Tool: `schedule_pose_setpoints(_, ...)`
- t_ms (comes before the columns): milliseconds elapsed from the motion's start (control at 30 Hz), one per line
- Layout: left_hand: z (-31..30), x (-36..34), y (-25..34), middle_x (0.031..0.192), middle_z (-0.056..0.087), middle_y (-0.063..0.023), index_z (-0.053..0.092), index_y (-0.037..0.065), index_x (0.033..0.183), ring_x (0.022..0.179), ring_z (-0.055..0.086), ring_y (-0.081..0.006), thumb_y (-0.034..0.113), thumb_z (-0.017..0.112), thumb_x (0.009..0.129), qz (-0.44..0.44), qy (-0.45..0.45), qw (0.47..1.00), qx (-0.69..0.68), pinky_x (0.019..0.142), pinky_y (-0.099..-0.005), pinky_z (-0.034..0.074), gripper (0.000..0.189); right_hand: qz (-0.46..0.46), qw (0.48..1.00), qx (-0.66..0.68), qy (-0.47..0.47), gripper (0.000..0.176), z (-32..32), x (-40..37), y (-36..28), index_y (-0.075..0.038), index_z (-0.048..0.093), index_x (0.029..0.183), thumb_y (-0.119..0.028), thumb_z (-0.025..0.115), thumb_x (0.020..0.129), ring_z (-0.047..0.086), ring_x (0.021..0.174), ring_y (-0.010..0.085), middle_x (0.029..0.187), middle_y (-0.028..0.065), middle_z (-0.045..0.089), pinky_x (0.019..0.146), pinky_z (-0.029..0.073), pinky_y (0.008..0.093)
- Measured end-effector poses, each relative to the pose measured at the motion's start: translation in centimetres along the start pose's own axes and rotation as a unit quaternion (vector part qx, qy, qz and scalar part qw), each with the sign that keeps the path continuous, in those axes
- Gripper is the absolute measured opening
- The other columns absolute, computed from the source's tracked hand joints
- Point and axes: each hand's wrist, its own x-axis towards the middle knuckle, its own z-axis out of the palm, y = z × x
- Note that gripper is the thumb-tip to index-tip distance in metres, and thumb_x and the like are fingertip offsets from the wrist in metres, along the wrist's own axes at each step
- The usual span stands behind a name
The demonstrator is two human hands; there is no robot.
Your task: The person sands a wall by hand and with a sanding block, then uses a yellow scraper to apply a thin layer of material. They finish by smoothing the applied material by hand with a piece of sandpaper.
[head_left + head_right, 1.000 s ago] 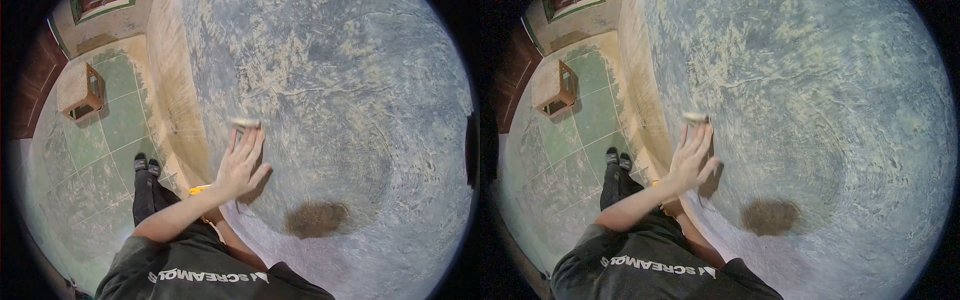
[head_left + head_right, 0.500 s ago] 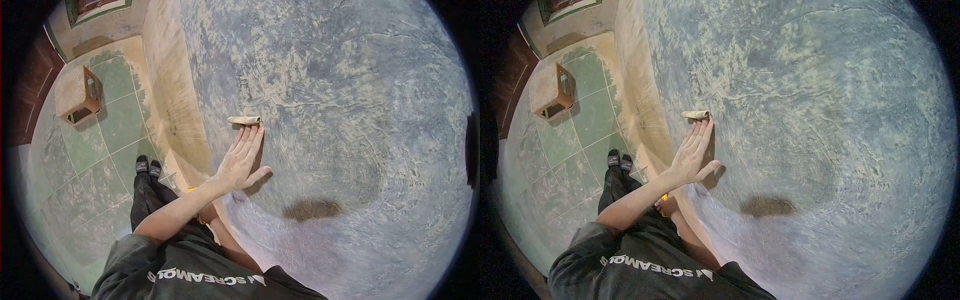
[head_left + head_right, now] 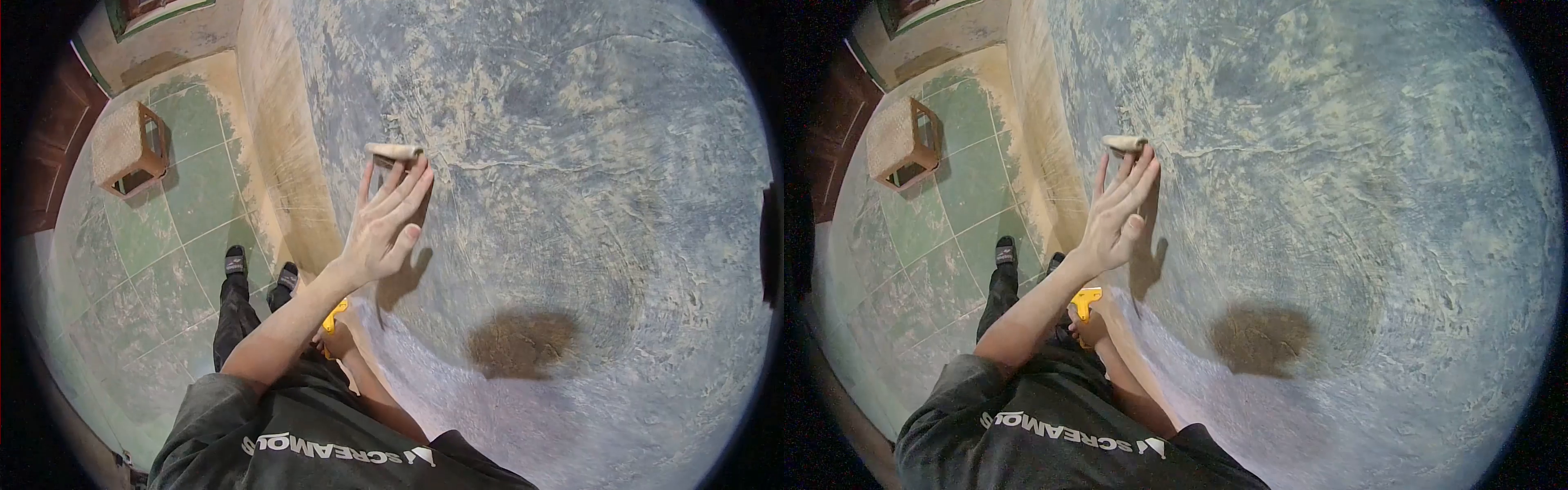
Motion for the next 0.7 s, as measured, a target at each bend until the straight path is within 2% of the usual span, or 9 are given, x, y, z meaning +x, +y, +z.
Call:
schedule_pose_setpoints(67,0.5,0.1,0.4,0.151,0.034,-0.0184,0.034,0.002,0.146,0.139,0.031,-0.0394,0.038,0.035,0.095,-0.008,0.046,0.997,-0.066,0.115,-0.0549,0.008,0.063,-0.025,1.000,0.007,-0.013,0.040,-1.0,0.1,-0.2,0.000,0.060,0.096,-0.039,0.060,0.091,0.059,0.052,0.0172,0.068,0.0096,0.064,0.049,0.049,0.0316)
schedule_pose_setpoints(133,0.8,-1.0,0.3,0.151,0.034,-0.0182,0.033,0.002,0.147,0.139,0.032,-0.0387,0.039,0.035,0.094,-0.016,0.034,0.998,-0.055,0.115,-0.0544,0.009,0.064,-0.035,0.999,-0.001,-0.020,0.039,-1.8,0.6,0.2,0.000,0.060,0.099,-0.038,0.060,0.090,0.060,0.052,0.0173,0.067,0.0085,0.063,0.049,0.049,0.0309)
schedule_pose_setpoints(200,0.7,-1.5,0.2,0.151,0.034,-0.0189,0.032,0.001,0.147,0.139,0.033,-0.0374,0.041,0.034,0.095,0.002,0.002,1.000,-0.011,0.115,-0.0525,0.012,0.066,-0.045,0.999,-0.027,-0.008,0.029,-2.7,0.7,0.4,0.002,0.058,0.091,-0.027,0.060,0.089,0.062,0.051,0.0186,0.069,0.0111,0.066,0.047,0.051,0.0308)
schedule_pose_setpoints(233,0.3,-0.7,0.0,0.151,0.034,-0.0189,0.032,0.000,0.147,0.139,0.034,-0.0357,0.043,0.033,0.096,-0.001,0.011,1.000,-0.021,0.115,-0.0503,0.014,0.066,-0.007,0.999,-0.041,-0.015,0.034,-3.2,0.8,0.2,0.002,0.057,0.093,-0.032,0.060,0.091,0.062,0.052,0.0186,0.069,0.0110,0.066,0.046,0.050,0.0311)
schedule_pose_setpoints(367,0.2,0.3,-0.9,0.150,0.036,-0.0182,0.034,0.001,0.146,0.139,0.035,-0.0335,0.043,0.033,0.096,0.025,0.031,0.999,-0.026,0.114,-0.0485,0.018,0.066,0.019,0.997,-0.065,0.022,0.034,-4.1,0.8,-1.0,0.000,0.050,0.100,-0.031,0.061,0.092,0.061,0.052,0.0170,0.068,0.0117,0.064,0.046,0.049,0.0301)
schedule_pose_setpoints(467,0.8,-1.8,-1.3,0.149,0.038,-0.0170,0.036,0.000,0.145,0.139,0.036,-0.0324,0.042,0.034,0.096,0.018,-0.015,1.000,-0.002,0.114,-0.0485,0.018,0.065,0.011,0.997,-0.043,0.059,0.039,-4.2,2.7,1.3,0.000,0.054,0.105,-0.034,0.062,0.088,0.057,0.049,0.0180,0.067,0.0086,0.062,0.046,0.048,0.0318)
schedule_pose_setpoints(533,0.1,-1.2,-0.7,0.148,0.040,-0.0153,0.037,0.002,0.145,0.138,0.037,-0.0313,0.040,0.035,0.096,0.009,-0.013,1.000,0.004,0.114,-0.0490,0.017,0.062,0.003,0.998,-0.020,0.052,0.038,-3.8,2.1,0.5,0.000,0.054,0.103,-0.033,0.062,0.088,0.058,0.049,0.0180,0.067,0.0090,0.063,0.047,0.048,0.0316)
schedule_pose_setpoints(600,-0.6,-0.3,-0.7,0.148,0.039,-0.0197,0.041,-0.003,0.142,0.138,0.036,-0.0345,0.041,0.032,0.098,0.012,-0.038,0.996,0.078,0.114,-0.0499,0.016,0.063,-0.002,0.999,0.002,0.045,0.037,-3.4,1.7,-0.4,0.001,0.055,0.101,-0.033,0.062,0.088,0.058,0.049,0.0180,0.067,0.0094,0.063,0.047,0.048,0.0315)
schedule_pose_setpoints(700,-0.5,-0.5,0.5,0.148,0.039,-0.0200,0.042,-0.002,0.141,0.138,0.037,-0.0351,0.037,0.037,0.096,-0.024,-0.022,0.999,0.026,0.115,-0.0502,0.014,0.060,0.035,0.996,-0.074,0.020,0.031,-2.8,1.3,-1.2,0.000,0.057,0.097,-0.031,0.055,0.094,0.063,0.054,0.0180,0.075,0.0137,0.068,0.048,0.051,0.0327)
